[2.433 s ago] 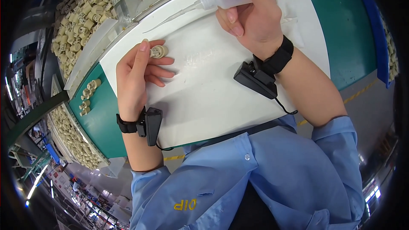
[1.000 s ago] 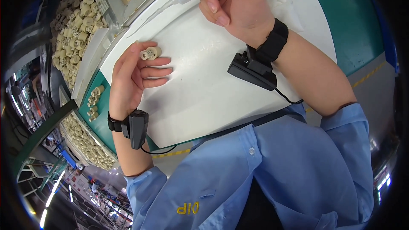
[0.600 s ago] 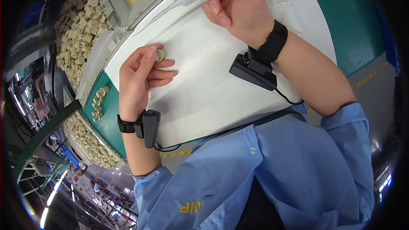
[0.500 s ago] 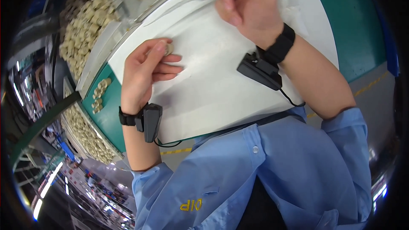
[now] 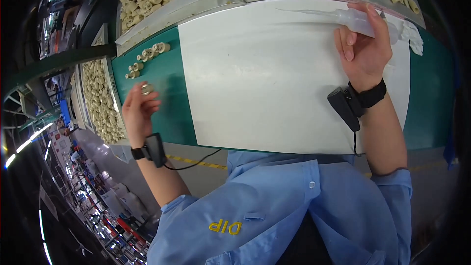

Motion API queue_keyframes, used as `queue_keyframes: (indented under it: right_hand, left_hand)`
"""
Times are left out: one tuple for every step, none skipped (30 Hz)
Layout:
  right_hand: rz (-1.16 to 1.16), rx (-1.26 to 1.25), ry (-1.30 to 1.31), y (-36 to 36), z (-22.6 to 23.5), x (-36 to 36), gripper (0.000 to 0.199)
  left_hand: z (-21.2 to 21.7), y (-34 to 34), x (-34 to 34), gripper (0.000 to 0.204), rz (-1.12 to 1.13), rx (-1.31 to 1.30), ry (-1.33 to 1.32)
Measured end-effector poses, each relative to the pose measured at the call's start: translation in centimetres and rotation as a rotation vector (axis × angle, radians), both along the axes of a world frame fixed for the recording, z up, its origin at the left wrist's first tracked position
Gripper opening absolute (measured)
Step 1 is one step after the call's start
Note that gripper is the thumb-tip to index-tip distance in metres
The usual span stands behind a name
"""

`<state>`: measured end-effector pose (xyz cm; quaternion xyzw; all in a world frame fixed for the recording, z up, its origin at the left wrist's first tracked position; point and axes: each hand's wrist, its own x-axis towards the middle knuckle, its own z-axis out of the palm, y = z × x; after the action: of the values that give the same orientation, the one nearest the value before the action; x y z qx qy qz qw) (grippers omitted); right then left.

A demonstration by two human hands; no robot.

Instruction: Cleaning small electronic components using a squeeze bottle and a cloth on a production floor.

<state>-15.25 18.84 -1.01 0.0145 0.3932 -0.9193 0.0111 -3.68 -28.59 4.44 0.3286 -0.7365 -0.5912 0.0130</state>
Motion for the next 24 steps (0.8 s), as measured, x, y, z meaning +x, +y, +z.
queue_keyframes:
  right_hand:
    - [0.009,-0.003,0.001,0.0,-0.1,0.1,0.04]
    - [0.017,-0.005,0.002,0.1,-0.1,0.2,0.04]
    - [0.027,-0.003,0.009,0.1,-0.1,0.3,0.04]
    - [0.02,-0.004,0.002,0.1,-0.3,0.4,0.04]
    - [0.013,-0.005,-0.004,0.1,-0.4,0.4,0.039]
    - [0.008,-0.007,-0.012,0.0,-0.4,0.2,0.039]
    - [0.018,-0.007,-0.009,0.0,-0.4,0.3,0.039]
    - [0.014,0.005,0.003,-0.1,-0.4,0.3,0.039]
    - [0.009,0.017,0.014,-0.1,-0.2,0.4,0.039]
    - [0.004,0.029,0.024,-0.2,-0.1,0.5,0.039]
    - [0.006,0.032,0.027,-0.1,-0.1,0.3,0.039]
    - [0.006,0.028,0.022,-0.1,-0.2,0.2,0.039]
    - [0.006,0.023,0.017,-0.2,-0.3,0.1,0.039]
    - [0.004,0.021,0.014,-0.1,-0.3,0.3,0.039]
    - [0.004,0.025,0.018,-0.1,-0.3,0.5,0.039]
    - [0.005,0.018,0.016,-0.1,-0.4,0.4,0.039]
    - [0.006,0.012,0.013,-0.1,-0.5,0.3,0.039]
    - [0.007,0.004,0.011,-0.1,-0.6,0.2,0.039]
    - [0.006,0.005,0.008,-0.1,-0.6,0.1,0.039]
    - [0.008,0.005,0.016,-0.1,-0.4,0.0,0.039]
    - [0.004,0.008,0.017,-0.1,-0.2,0.2,0.039]
    - [-0.002,0.011,0.024,-0.1,-0.1,0.1,0.04]
    - [-0.01,0.015,0.022,-0.1,-0.1,0.1,0.04]
    - [-0.004,-0.07,0.002,-0.2,0.1,-0.2,0.04]
  left_hand:
    - [0.2,-2.4,0.5,0.039,0.013,-0.005,0.004]
    - [0.2,-4.6,0.8,0.042,0.093,0.03,-0.007]
    - [0.1,-6.2,0.7,0.045,0.17,0.071,-0.015]
    - [0.0,-7.5,0.4,0.045,0.178,0.072,-0.005]
    - [-0.1,-8.7,-0.2,0.047,0.184,0.079,-0.013]
    - [-0.3,-9.7,-0.7,0.048,0.192,0.085,-0.021]
    - [-0.5,-10.1,-1.0,0.05,0.2,0.091,-0.035]
    - [-0.9,-10.4,-1.3,0.05,0.211,0.09,-0.032]
    - [-1.3,-10.1,-1.9,0.05,0.221,0.073,-0.064]
    - [-1.5,-9.8,-2.2,0.05,0.232,0.055,-0.096]
    - [-1.9,-9.6,-2.6,0.05,0.234,0.041,-0.126]
    - [-1.9,-9.7,-2.7,0.05,0.237,0.044,-0.124]
    - [-1.8,-10.0,-2.7,0.05,0.23,0.029,-0.144]
    - [-1.7,-10.3,-2.5,0.051,0.221,0.018,-0.162]
    - [-1.7,-10.7,-2.3,0.051,0.211,0.007,-0.18]
    - [-1.5,-11.3,-2.2,0.051,0.215,0.007,-0.179]
    - [-1.2,-12.1,-2.0,0.05,0.218,-0.02,-0.125]
    - [-1.0,-12.9,-1.8,0.049,0.22,-0.046,-0.071]
    - [-0.9,-12.8,-1.8,0.048,0.22,-0.072,-0.021]
    - [-0.7,-12.8,-1.6,0.048,0.219,-0.071,-0.023]
    - [0.3,-11.9,-1.5,0.045,0.193,-0.144,0.081]
    - [1.4,-10.7,-1.8,0.042,0.166,-0.215,0.191]
    - [2.4,-9.5,-2.3,0.039,0.137,-0.285,0.304]
    - [3.4,-8.0,-2.7,0.039,0.134,-0.287,0.31]
